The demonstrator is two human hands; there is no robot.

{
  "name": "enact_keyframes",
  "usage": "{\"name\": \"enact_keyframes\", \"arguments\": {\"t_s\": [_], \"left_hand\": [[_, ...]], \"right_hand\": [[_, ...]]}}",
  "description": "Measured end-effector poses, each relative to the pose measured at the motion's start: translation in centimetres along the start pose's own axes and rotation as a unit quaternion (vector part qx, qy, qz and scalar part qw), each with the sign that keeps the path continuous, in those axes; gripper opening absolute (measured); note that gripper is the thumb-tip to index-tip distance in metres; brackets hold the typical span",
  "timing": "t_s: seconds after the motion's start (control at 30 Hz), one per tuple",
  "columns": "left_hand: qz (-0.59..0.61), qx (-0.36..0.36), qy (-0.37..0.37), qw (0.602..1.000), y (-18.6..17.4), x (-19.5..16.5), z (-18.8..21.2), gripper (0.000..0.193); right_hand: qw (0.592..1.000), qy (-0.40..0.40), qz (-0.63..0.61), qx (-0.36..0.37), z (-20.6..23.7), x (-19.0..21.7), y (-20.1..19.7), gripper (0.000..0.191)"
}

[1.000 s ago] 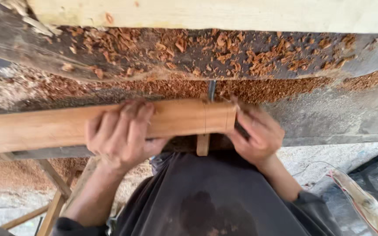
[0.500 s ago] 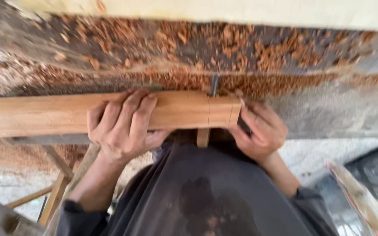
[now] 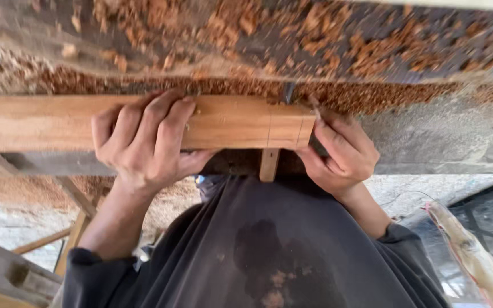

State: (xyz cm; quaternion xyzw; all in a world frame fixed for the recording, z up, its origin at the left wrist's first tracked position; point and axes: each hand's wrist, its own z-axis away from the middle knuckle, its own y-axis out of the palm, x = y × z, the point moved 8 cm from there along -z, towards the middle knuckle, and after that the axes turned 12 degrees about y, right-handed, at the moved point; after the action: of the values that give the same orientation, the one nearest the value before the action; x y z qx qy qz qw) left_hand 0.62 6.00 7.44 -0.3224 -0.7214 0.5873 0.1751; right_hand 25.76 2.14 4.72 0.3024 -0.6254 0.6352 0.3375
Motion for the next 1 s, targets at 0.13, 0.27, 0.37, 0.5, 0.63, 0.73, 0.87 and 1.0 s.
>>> {"name": "enact_keyframes", "arguments": {"t_s": [0.13, 0.27, 0.37, 0.5, 0.63, 0.73, 0.87, 1.0], "left_hand": [[0.001, -0.009, -0.008, 1.0, 0.1, -0.5, -0.1, 0.063], [-0.004, 0.001, -0.011, 1.0, 0.6, -0.8, -0.1, 0.06], [-0.012, -0.01, -0.005, 1.0, 0.6, -0.4, 0.2, 0.061], [-0.025, -0.009, 0.021, 0.999, 0.8, 0.4, 0.9, 0.066], [-0.01, -0.001, 0.015, 1.0, 0.8, 0.5, 1.5, 0.062], [0.014, 0.007, 0.001, 1.0, 0.5, 0.6, 1.8, 0.058], [0.022, 0.028, 0.001, 0.999, 0.5, 1.1, 1.8, 0.054], [-0.009, 0.008, 0.007, 1.0, 0.6, 1.4, 1.3, 0.057]], "right_hand": [[0.999, -0.01, 0.044, -0.007, 0.2, 0.2, -0.4, 0.039], [1.0, -0.013, -0.006, 0.005, -0.3, -0.3, -0.8, 0.041], [1.0, -0.026, 0.001, 0.008, -0.5, -0.4, -0.3, 0.041], [0.999, -0.042, 0.027, -0.005, -0.2, 0.7, 0.4, 0.039], [0.997, 0.01, 0.068, 0.025, -0.2, 1.6, 0.8, 0.041], [0.995, -0.025, 0.094, 0.013, -0.7, 2.6, 0.7, 0.045], [1.0, 0.002, 0.022, 0.013, -1.4, 2.0, 1.0, 0.038], [0.999, -0.019, 0.038, 0.007, -1.2, 1.5, 1.5, 0.041]]}}
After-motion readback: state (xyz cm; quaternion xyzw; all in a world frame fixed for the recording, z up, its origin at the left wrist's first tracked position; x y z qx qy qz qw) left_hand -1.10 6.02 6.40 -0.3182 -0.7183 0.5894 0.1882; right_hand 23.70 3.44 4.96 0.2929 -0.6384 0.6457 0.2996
